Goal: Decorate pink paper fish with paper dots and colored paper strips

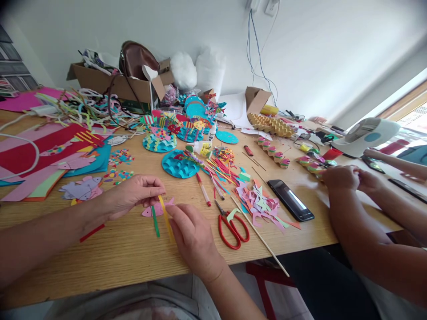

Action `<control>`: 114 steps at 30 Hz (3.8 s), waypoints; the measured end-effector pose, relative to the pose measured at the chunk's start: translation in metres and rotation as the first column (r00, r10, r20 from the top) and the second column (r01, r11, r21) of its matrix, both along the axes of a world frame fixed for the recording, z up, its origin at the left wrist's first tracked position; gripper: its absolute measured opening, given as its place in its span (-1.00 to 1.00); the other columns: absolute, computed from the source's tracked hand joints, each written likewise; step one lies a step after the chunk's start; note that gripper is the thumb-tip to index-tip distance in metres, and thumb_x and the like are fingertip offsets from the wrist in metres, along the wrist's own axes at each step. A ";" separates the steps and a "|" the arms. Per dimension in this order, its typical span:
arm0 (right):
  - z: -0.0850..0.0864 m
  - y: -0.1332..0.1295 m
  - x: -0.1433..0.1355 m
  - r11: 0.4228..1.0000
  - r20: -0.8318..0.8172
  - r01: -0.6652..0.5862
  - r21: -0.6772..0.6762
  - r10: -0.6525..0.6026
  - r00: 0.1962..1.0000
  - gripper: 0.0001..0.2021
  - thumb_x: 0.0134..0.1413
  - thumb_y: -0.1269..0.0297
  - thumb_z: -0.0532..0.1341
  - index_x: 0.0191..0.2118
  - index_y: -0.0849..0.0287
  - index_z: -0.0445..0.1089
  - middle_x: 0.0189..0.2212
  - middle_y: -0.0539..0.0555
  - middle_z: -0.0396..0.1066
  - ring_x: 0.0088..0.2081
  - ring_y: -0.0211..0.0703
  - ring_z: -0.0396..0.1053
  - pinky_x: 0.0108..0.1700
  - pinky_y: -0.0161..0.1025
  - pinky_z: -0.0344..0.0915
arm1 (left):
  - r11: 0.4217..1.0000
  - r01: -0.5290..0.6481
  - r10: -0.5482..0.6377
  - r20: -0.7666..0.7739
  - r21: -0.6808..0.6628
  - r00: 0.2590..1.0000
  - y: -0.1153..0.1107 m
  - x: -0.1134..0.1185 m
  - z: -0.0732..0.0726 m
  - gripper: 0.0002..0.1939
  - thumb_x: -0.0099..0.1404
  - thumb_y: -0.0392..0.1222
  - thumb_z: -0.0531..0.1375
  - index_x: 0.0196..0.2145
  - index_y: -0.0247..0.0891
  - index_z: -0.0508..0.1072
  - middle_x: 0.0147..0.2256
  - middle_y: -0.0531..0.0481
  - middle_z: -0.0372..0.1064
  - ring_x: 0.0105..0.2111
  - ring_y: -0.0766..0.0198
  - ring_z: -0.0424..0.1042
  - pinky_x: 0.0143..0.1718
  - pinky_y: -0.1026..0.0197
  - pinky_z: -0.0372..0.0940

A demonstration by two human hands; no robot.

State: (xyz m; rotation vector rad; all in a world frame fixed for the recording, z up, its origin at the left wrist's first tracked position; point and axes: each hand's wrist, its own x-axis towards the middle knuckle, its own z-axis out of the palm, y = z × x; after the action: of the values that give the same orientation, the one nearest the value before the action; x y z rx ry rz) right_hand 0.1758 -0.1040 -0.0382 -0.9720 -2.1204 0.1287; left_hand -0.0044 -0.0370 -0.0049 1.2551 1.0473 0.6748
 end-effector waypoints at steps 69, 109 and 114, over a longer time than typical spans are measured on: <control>-0.018 0.003 -0.022 0.981 0.236 0.003 -0.196 0.044 0.971 -0.80 0.01 0.59 0.09 -0.36 0.21 0.41 -0.36 0.06 0.41 -0.32 -0.18 0.26 -0.30 -0.31 0.19 | 0.832 0.418 -0.009 -0.745 0.364 0.667 0.028 -0.022 -0.029 -0.89 0.03 -0.28 0.07 -0.58 -0.27 0.36 -0.64 0.14 0.21 -0.58 0.38 0.19 -0.56 0.36 -0.01; -0.018 0.002 -0.022 0.981 0.232 0.004 -0.195 0.042 0.972 -0.81 0.01 0.58 0.10 -0.38 0.19 0.41 -0.37 0.06 0.39 -0.33 -0.20 0.25 -0.32 -0.32 0.20 | 0.822 0.425 0.013 -0.758 0.379 0.652 0.027 -0.019 -0.028 -0.89 0.01 -0.26 0.08 -0.60 -0.27 0.36 -0.63 0.13 0.22 -0.57 0.38 0.20 -0.56 0.35 -0.04; -0.018 0.002 -0.023 0.981 0.236 0.007 -0.194 0.040 0.971 -0.80 -0.01 0.58 0.10 -0.38 0.19 0.40 -0.37 0.06 0.39 -0.32 -0.20 0.25 -0.30 -0.32 0.21 | 0.828 0.424 0.011 -0.766 0.367 0.643 0.025 -0.018 -0.025 -0.88 0.02 -0.26 0.08 -0.60 -0.27 0.36 -0.63 0.13 0.22 -0.58 0.38 0.19 -0.56 0.34 -0.04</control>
State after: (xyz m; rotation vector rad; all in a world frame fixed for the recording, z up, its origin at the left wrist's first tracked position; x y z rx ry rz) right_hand 0.1533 -0.1017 -0.0563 -1.1309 -2.3709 0.2408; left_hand -0.0224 -0.0120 -0.0301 2.2293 1.3854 0.2177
